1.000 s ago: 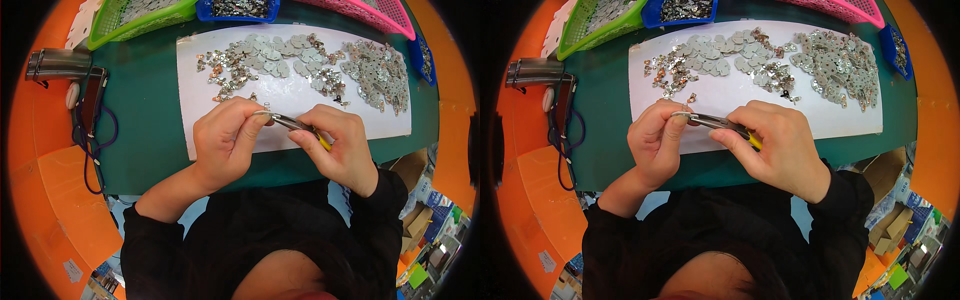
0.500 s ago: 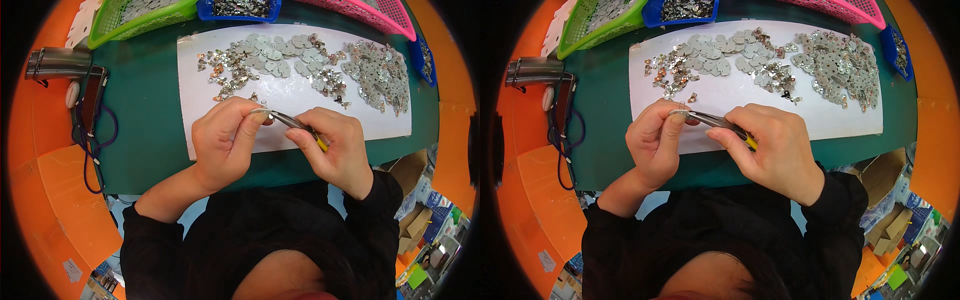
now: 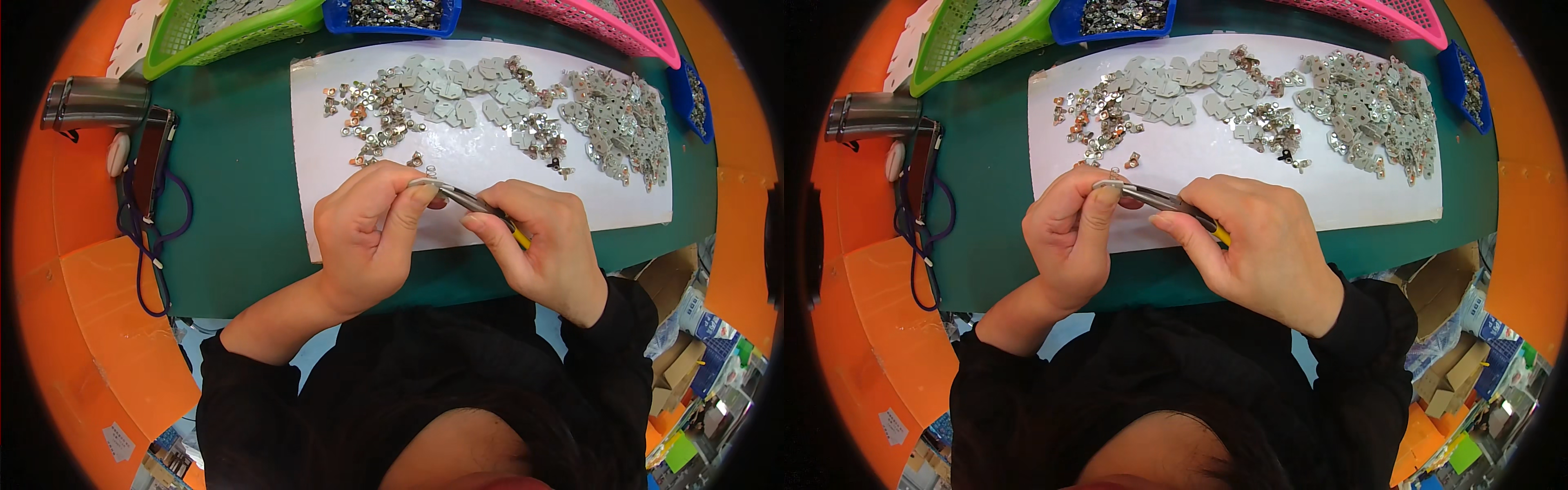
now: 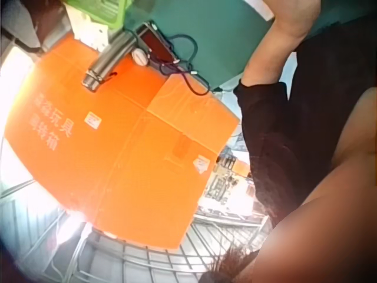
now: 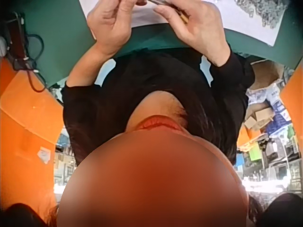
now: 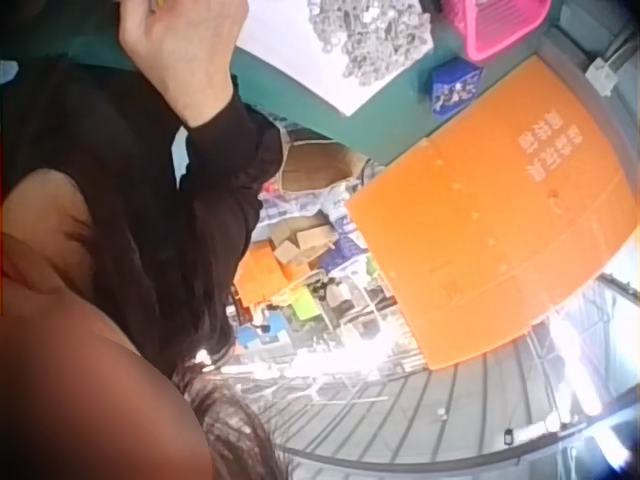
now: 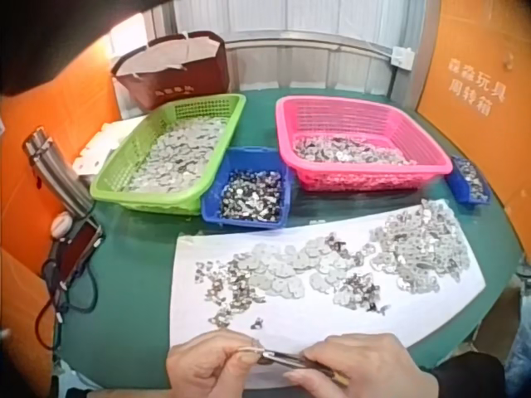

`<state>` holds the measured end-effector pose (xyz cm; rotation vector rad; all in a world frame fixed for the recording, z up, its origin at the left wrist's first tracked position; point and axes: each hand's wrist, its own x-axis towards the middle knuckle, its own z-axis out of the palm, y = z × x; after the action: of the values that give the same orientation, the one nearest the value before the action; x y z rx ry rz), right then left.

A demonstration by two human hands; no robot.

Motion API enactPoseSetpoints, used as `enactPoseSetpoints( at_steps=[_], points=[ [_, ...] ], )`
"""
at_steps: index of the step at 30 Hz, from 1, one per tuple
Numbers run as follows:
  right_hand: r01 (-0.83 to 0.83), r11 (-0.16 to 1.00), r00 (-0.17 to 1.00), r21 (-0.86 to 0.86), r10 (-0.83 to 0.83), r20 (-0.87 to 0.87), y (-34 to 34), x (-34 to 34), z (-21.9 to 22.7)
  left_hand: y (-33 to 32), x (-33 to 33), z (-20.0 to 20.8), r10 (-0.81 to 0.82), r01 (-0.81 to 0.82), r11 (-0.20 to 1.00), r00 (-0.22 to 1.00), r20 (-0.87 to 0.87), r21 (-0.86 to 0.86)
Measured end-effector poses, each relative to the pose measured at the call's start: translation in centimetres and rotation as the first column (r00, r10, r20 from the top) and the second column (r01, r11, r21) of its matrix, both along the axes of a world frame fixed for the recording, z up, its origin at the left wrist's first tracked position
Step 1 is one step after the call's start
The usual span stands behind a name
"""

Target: Assemble small metal and plastic components at a workbench using pliers.

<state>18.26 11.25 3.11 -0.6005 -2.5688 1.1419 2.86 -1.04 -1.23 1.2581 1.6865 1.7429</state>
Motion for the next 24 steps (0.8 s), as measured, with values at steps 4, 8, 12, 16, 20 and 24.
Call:
enactPoseSetpoints(
  at_steps=[4,8,12,16,20,24],
  points=[
    [0.006,0.99,1.0,0.143,-0.005,-0.004,-0.1,0.0,-0.5,-0.2,0.2,-0.1,-0.001,0.003,0.999,0.999,0.051,-0.039],
    [0.021,0.945,0.999,0.326,-0.03,0.024,-0.4,-0.1,-0.4,-0.1,0.3,0.1,-0.007,0.015,0.998,0.991,0.134,-0.064],
    [-0.019,0.907,0.997,0.421,-0.016,0.079,0.1,0.3,-0.3,0.2,-0.1,0.1,-0.049,0.059,0.995,0.992,0.117,-0.077],
    [0.097,0.934,0.995,0.344,-0.082,-0.057,1.3,1.6,-0.1,0.4,-0.4,0.7,-0.114,0.107,0.99,0.99,-0.082,-0.089],
    [0.515,0.74,0.824,0.433,-0.567,-0.01,5.2,5.6,1.0,0.3,-1.2,1.0,-0.104,0.107,0.992,0.993,0.06,-0.061],
    [0.428,0.543,0.641,0.722,-0.746,0.181,7.2,8.1,0.6,0.5,-0.9,1.0,-0.092,0.091,0.996,0.995,0.045,0.019]
  ],
)
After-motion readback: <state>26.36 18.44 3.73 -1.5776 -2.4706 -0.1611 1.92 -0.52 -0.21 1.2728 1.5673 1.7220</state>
